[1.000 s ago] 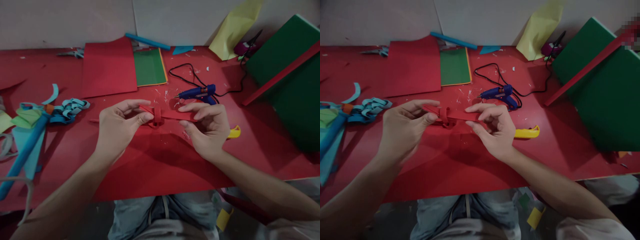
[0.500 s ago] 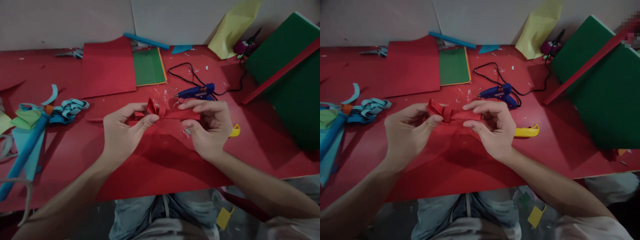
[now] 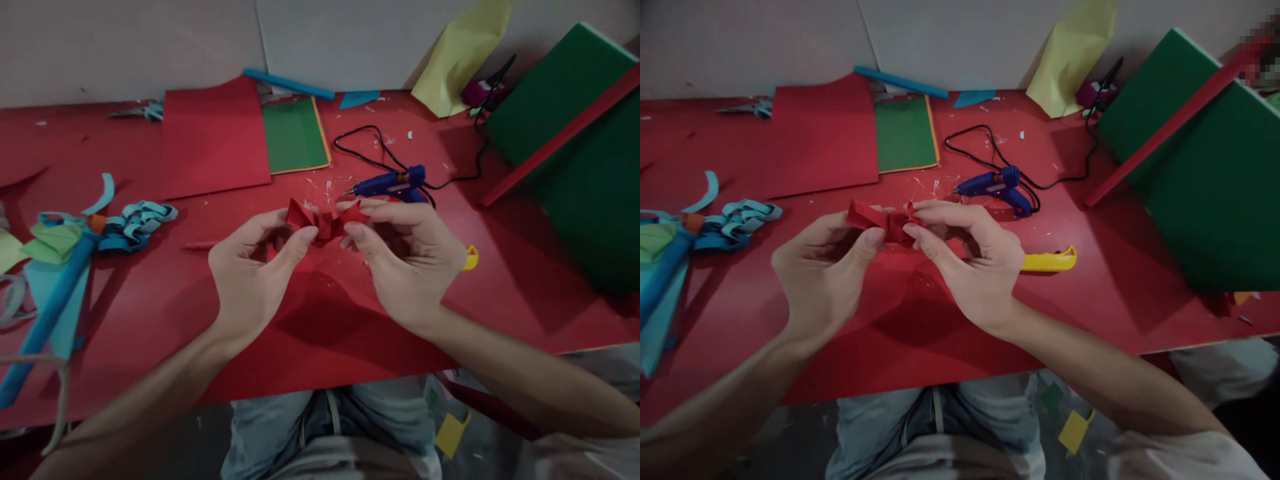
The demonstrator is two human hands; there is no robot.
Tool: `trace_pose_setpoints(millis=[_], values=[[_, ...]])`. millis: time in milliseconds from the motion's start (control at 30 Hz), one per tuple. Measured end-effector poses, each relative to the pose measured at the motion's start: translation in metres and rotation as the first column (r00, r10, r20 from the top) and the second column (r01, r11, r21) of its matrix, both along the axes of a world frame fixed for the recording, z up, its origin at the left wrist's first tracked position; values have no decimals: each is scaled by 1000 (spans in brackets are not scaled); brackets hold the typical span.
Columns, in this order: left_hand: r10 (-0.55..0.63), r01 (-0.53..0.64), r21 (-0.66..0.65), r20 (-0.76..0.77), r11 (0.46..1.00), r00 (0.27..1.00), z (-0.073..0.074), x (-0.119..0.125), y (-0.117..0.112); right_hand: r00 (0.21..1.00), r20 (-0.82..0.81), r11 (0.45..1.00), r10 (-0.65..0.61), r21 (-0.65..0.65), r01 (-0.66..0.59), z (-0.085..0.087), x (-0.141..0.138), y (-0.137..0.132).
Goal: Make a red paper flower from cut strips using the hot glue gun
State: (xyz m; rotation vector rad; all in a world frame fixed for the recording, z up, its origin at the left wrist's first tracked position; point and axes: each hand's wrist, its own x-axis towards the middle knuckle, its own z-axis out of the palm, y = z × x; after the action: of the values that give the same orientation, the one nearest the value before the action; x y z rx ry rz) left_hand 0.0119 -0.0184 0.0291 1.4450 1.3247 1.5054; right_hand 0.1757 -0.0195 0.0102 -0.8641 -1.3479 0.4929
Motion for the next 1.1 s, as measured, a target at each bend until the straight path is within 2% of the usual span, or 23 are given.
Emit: trace_pose_setpoints(millis=[133,300,433,600,700,800,900,1000,1100], values=[[5,-5,-26,6,1000,1000,1,1,0,1000,9,1000,0,18,0,3,-4,-1],[24,-25,-41,-23,999,999,5,4,-1,995,104,999,-12,33,8,10,-4,-1],[58,-60,-13,-120,998,991,9,3,-4,977,213,999,-27,29,22,14,-2,-1],[43,-38,25,-255,999,966,7,2,-6,929,358,984,-89,178,25,14,3,1],[65,-64,14,-162,998,985,3,4,-4,902,400,971,-164,228,75,13,4,1],[46,-48,-47,-42,998,998,1,6,-2,932,324,984,-164,117,132,11,1,-1],[36,-40,-101,-40,994,999,1,6,-2,976,195,994,-98,-18,104,8,-2,-3],[63,-70,-96,-80,993,995,3,4,-3,998,62,992,-26,-123,33,3,-4,-1],[84,-92,-72,-99,993,992,3,2,-2,996,-14,985,83,-152,-84,-1,-3,3]])
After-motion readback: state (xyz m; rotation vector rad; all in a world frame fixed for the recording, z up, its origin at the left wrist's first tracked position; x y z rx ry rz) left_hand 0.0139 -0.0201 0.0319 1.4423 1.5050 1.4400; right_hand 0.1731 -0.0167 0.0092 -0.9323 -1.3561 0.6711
